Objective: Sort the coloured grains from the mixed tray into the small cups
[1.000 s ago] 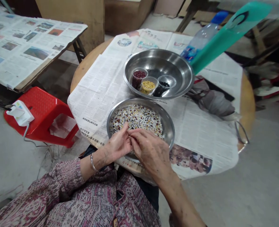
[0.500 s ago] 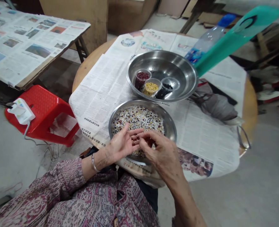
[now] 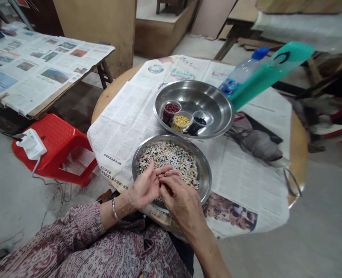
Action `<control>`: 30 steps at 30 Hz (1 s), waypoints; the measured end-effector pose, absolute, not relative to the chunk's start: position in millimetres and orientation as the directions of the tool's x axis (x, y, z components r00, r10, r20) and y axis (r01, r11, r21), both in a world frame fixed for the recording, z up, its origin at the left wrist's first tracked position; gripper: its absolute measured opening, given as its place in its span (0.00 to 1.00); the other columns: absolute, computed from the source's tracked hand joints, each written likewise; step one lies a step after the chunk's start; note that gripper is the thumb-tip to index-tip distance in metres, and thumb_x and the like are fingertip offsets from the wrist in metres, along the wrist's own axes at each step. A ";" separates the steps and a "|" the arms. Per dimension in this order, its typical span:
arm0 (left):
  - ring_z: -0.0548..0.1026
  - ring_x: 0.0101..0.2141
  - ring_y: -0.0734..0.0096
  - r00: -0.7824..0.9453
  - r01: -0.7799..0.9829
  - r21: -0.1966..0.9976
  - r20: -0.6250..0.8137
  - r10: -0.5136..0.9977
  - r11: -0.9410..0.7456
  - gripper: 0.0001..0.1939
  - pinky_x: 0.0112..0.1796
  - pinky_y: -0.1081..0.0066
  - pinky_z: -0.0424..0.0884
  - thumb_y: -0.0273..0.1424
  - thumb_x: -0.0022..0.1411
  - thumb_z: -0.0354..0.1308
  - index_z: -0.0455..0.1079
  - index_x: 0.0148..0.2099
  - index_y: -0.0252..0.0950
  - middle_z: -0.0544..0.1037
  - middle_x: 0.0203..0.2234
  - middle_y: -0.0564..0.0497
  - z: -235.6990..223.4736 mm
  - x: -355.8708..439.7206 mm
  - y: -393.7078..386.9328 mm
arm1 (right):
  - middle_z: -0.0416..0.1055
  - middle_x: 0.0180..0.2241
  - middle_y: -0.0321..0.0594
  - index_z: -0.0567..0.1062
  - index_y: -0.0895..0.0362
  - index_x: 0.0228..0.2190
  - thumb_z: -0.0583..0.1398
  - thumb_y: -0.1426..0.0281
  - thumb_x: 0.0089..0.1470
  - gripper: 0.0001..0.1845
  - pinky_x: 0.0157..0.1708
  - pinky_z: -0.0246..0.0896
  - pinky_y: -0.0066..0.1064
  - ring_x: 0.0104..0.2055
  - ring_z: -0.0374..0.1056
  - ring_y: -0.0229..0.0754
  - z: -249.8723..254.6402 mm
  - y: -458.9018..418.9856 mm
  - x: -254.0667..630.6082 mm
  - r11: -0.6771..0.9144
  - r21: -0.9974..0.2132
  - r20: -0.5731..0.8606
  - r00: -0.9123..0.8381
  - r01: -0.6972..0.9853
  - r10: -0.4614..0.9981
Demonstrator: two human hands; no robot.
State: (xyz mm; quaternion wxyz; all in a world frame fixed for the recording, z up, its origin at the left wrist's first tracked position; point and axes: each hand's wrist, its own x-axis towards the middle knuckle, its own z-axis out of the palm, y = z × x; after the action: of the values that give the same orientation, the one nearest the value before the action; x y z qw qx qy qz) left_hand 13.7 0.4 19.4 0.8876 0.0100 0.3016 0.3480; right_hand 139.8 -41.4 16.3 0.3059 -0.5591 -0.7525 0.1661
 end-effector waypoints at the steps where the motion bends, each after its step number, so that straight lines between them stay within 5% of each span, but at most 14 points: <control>1: 0.76 0.44 0.66 0.572 -0.612 0.242 -0.523 0.632 0.753 0.31 0.53 0.66 0.65 0.45 0.73 0.34 0.70 0.48 0.26 0.78 0.43 0.37 19.7 14.6 0.4 | 0.78 0.36 0.42 0.76 0.57 0.36 0.55 0.70 0.58 0.09 0.37 0.68 0.36 0.36 0.74 0.44 14.8 -41.7 139.1 0.330 -0.558 0.280 -0.202 0.762 0.939; 6: 0.76 0.48 0.63 0.571 -0.601 0.280 -0.504 0.648 0.748 0.31 0.57 0.64 0.62 0.45 0.72 0.34 0.71 0.49 0.27 0.77 0.47 0.35 17.4 17.5 -0.3 | 0.77 0.37 0.45 0.75 0.57 0.37 0.53 0.71 0.60 0.11 0.37 0.67 0.35 0.36 0.73 0.44 13.3 -42.9 136.0 0.311 -0.474 0.265 -0.204 0.824 0.943; 11: 0.75 0.50 0.62 0.565 -0.585 0.304 -0.513 0.646 0.752 0.28 0.58 0.64 0.61 0.48 0.69 0.44 0.72 0.50 0.29 0.76 0.51 0.37 12.4 18.4 -3.3 | 0.75 0.31 0.43 0.73 0.56 0.32 0.52 0.73 0.59 0.10 0.29 0.60 0.32 0.29 0.70 0.42 15.0 -41.4 130.5 0.284 -0.355 0.222 -0.215 0.890 0.951; 16: 0.76 0.48 0.62 0.519 -0.609 0.288 -0.560 0.645 0.739 0.27 0.57 0.65 0.63 0.46 0.70 0.45 0.74 0.46 0.28 0.79 0.44 0.38 11.8 19.0 -2.4 | 0.72 0.26 0.40 0.71 0.55 0.29 0.52 0.74 0.57 0.09 0.25 0.56 0.31 0.25 0.67 0.40 14.1 -36.3 125.7 0.286 -0.301 0.230 -0.222 0.910 0.948; 20: 0.77 0.45 0.62 0.527 -0.618 0.241 -0.580 0.621 0.749 0.22 0.53 0.65 0.66 0.44 0.68 0.51 0.74 0.43 0.28 0.80 0.38 0.41 12.7 17.9 1.5 | 0.74 0.28 0.41 0.71 0.55 0.29 0.52 0.73 0.56 0.09 0.28 0.59 0.31 0.28 0.69 0.41 16.2 -30.4 124.5 0.263 -0.427 0.211 -0.188 0.865 0.959; 24: 0.76 0.40 0.68 0.496 -0.652 0.295 -0.530 0.687 0.698 0.11 0.50 0.71 0.68 0.32 0.63 0.58 0.76 0.39 0.28 0.79 0.34 0.44 8.6 16.2 1.8 | 0.74 0.27 0.38 0.73 0.55 0.27 0.54 0.71 0.53 0.08 0.30 0.61 0.31 0.28 0.69 0.40 23.5 -24.5 127.2 0.138 -0.675 0.128 -0.069 0.725 0.989; 27: 0.76 0.37 0.73 0.449 -0.654 0.384 -0.497 0.743 0.652 0.10 0.47 0.74 0.68 0.19 0.56 0.59 0.76 0.42 0.29 0.79 0.35 0.46 7.0 12.1 0.5 | 0.75 0.28 0.38 0.76 0.55 0.29 0.58 0.65 0.51 0.08 0.29 0.62 0.31 0.28 0.69 0.40 29.7 -21.3 133.9 -0.016 -0.891 -0.008 0.021 0.453 1.000; 30: 0.77 0.38 0.72 0.456 -0.644 0.374 -0.513 0.727 0.668 0.14 0.49 0.70 0.69 0.16 0.55 0.57 0.74 0.45 0.29 0.79 0.38 0.43 11.0 6.1 1.5 | 0.76 0.28 0.40 0.78 0.56 0.31 0.66 0.59 0.45 0.14 0.27 0.63 0.31 0.26 0.68 0.40 33.1 -19.3 141.4 -0.199 -0.975 -0.186 0.120 0.102 0.975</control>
State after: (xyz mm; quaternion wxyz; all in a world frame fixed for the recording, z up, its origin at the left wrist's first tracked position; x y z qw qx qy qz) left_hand 6.1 1.5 11.0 0.8510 0.0632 0.3312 0.4028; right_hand 141.4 -19.3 33.1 0.4467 -0.6004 -0.4483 0.4888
